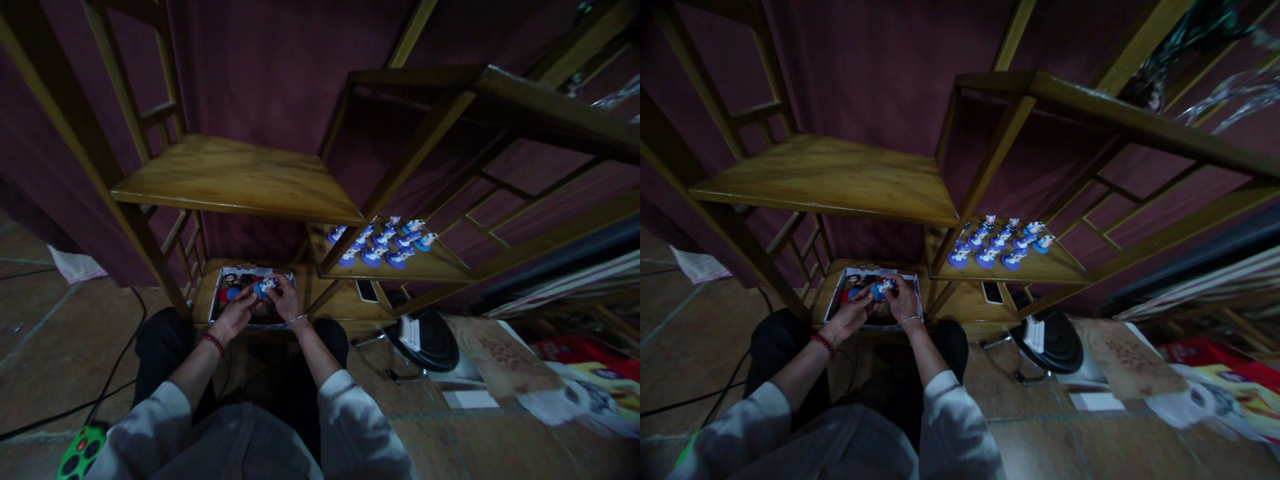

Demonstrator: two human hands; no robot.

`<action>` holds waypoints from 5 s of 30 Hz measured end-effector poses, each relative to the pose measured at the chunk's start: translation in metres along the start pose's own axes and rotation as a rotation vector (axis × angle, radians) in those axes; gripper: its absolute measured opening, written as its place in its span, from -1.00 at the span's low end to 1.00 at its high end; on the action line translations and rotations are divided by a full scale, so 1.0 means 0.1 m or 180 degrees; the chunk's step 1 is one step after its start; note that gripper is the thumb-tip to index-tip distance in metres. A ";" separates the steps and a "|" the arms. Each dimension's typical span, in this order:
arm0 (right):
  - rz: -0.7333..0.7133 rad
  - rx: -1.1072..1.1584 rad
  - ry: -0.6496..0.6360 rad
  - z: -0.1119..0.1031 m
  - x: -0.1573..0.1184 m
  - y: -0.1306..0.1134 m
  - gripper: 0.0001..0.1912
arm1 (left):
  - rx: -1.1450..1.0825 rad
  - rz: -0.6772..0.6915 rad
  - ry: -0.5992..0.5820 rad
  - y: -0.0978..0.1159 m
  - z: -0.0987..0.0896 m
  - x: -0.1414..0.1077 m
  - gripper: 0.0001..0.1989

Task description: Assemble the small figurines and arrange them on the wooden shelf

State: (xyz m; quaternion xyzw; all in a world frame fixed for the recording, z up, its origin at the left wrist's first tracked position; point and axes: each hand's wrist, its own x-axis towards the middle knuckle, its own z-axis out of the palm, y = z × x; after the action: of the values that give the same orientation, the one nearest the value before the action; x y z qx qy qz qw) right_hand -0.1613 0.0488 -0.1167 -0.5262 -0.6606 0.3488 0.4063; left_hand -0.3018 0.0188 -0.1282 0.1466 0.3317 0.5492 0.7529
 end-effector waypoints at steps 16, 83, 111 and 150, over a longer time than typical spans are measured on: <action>-0.0036 -0.0015 0.0046 0.00 0.03 -0.08 -0.71 | -0.0227 -0.0079 -0.0176 0.07 0.02 -0.05 -0.83; -0.0177 -0.0663 0.0085 -0.06 -0.11 -0.43 -0.79 | 0.0102 0.0368 0.0126 0.00 0.09 -0.10 -0.77; -0.0165 -0.0363 -0.0128 -0.08 -0.11 -0.28 -0.77 | -0.0067 0.0218 0.0196 -0.10 -0.01 -0.10 -0.84; 0.0004 -0.0009 -0.0243 -0.17 -0.02 -0.39 -0.76 | -0.0068 0.0143 -0.0082 0.14 0.17 -0.20 -0.86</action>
State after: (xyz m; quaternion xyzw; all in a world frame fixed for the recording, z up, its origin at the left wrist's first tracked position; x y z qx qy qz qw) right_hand -0.1615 0.0398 -0.0749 -0.5135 -0.6758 0.3679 0.3797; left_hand -0.3044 0.0078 -0.1000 0.1530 0.3128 0.5675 0.7461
